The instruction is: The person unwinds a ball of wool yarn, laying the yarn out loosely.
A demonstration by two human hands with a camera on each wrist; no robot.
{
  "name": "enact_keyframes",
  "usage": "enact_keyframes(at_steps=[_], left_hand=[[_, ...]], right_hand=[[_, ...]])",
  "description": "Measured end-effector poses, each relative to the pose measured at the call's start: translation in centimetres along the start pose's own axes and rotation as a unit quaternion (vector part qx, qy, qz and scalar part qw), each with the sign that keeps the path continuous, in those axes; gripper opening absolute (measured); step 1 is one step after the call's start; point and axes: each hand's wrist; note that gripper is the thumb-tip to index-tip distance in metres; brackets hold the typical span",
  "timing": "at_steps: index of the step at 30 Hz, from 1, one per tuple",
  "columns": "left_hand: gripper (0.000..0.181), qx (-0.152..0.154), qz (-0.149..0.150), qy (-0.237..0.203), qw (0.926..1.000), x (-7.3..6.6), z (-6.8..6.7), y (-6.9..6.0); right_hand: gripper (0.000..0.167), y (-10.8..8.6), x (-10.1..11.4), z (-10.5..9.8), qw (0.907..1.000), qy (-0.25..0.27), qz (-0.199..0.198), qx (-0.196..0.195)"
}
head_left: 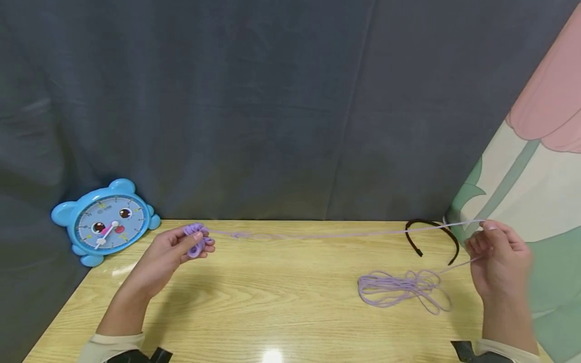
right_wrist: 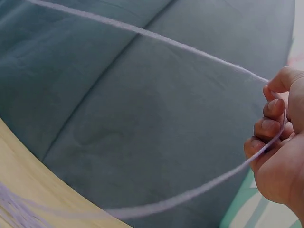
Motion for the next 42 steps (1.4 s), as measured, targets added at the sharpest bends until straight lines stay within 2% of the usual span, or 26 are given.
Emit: enact_keyframes(at_steps=[8, 13, 16, 19, 24, 27, 36, 39, 42], left_hand=[[0.045, 0.006, 0.019, -0.026, 0.9995, -0.3, -0.5, -0.1], [0.049, 0.006, 0.025, -0.024, 0.9994, -0.4, -0.7, -0.2], [0.047, 0.003, 0.023, -0.026, 0.9994, -0.5, -0.8, -0.3], [0.041, 0.006, 0.027, -0.032, 0.9991, -0.5, -0.9, -0.5], [0.036, 0.015, 0.04, -0.043, 0.9981, -0.5, -0.8, -0.6], [0.032, 0.018, 0.044, -0.046, 0.9978, -0.5, -0.7, -0.6], [0.028, 0.033, 0.042, -0.038, 0.9979, -0.5, -0.4, -0.4], [0.03, 0.031, 0.038, -0.033, 0.9983, -0.5, -0.2, -0.5], [0.031, 0.027, 0.037, -0.03, 0.9985, -0.5, -0.1, -0.5]], right_hand=[[0.021, 0.3, 1.7, -1.4, 0.9958, -0.01, -0.03, -0.086], [0.017, 0.6, 2.7, -2.4, 0.9862, -0.043, -0.039, -0.155], [0.016, 0.7, 3.1, -2.8, 0.9823, -0.041, -0.035, -0.179], [0.015, 0.7, 2.9, -2.8, 0.9843, -0.029, -0.036, -0.17], [0.014, 0.3, 2.0, -2.6, 0.9923, -0.034, -0.029, -0.115], [0.015, 0.2, 1.7, -2.7, 0.9941, -0.042, -0.022, -0.098], [0.008, 0.6, 1.2, -3.3, 0.9889, -0.039, -0.025, -0.141], [0.009, 0.7, 1.2, -2.8, 0.9899, -0.03, -0.021, -0.137], [0.01, 0.5, 0.9, -1.8, 0.9932, -0.036, -0.008, -0.111]])
Point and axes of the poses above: each hand's wrist, its own y-axis towards the middle knuckle, its own z-axis out of the palm, x = y × z, and after that the axes turned 6 degrees about x, right-handed
